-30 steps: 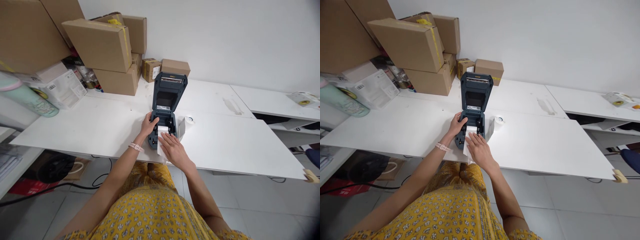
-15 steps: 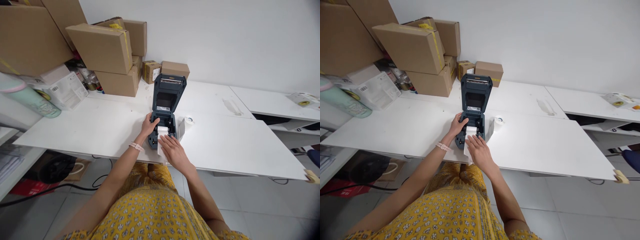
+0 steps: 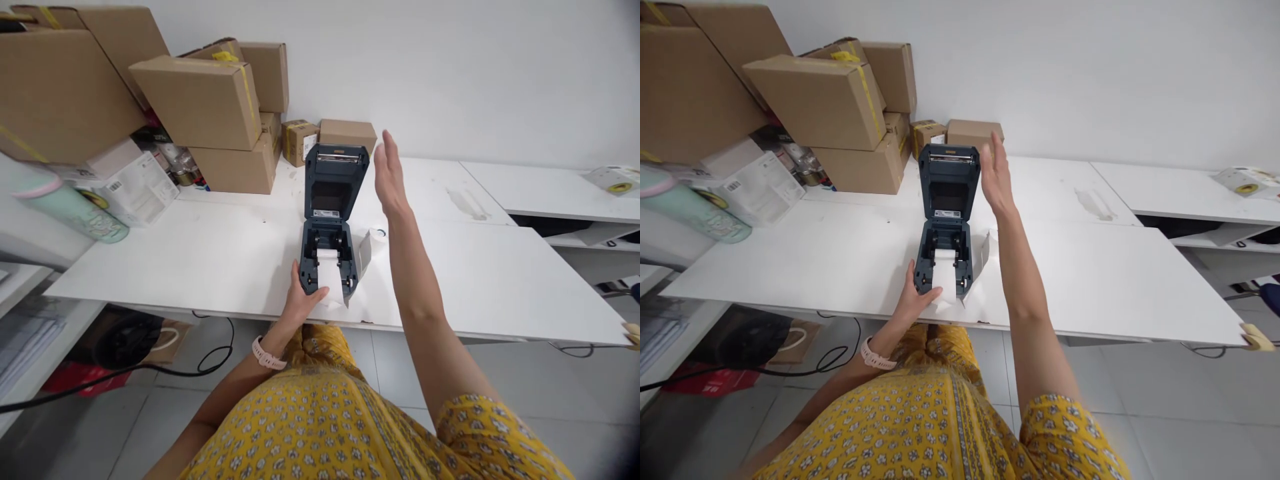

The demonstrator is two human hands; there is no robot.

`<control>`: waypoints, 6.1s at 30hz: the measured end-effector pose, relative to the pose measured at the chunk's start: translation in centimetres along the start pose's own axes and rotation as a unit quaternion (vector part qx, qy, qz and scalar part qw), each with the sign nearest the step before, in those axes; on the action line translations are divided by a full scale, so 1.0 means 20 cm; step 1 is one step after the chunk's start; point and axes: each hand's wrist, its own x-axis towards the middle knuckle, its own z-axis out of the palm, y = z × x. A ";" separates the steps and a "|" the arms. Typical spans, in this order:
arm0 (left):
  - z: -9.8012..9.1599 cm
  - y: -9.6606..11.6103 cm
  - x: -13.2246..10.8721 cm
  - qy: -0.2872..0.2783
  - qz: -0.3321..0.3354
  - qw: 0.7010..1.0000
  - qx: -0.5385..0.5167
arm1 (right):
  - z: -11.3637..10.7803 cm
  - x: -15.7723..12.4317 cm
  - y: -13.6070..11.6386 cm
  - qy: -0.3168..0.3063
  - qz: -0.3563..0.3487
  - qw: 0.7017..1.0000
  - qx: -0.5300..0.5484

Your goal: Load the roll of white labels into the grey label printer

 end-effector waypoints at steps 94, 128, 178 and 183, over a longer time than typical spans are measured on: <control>-0.01 0.20 0.52 0.040 0.068 0.994 0.076 | 0.21 -0.19 -0.15 0.040 0.031 0.995 -0.090; -0.05 0.10 0.51 0.015 0.155 0.985 0.080 | -0.30 -0.61 0.03 -0.269 0.036 0.913 0.304; -0.02 0.11 0.48 0.058 0.091 0.994 -0.006 | 0.27 -0.28 -0.11 -0.490 0.030 0.847 -0.202; -0.03 0.11 0.46 0.063 0.096 0.993 0.009 | 0.36 -0.32 -0.05 -0.512 0.035 0.820 -0.255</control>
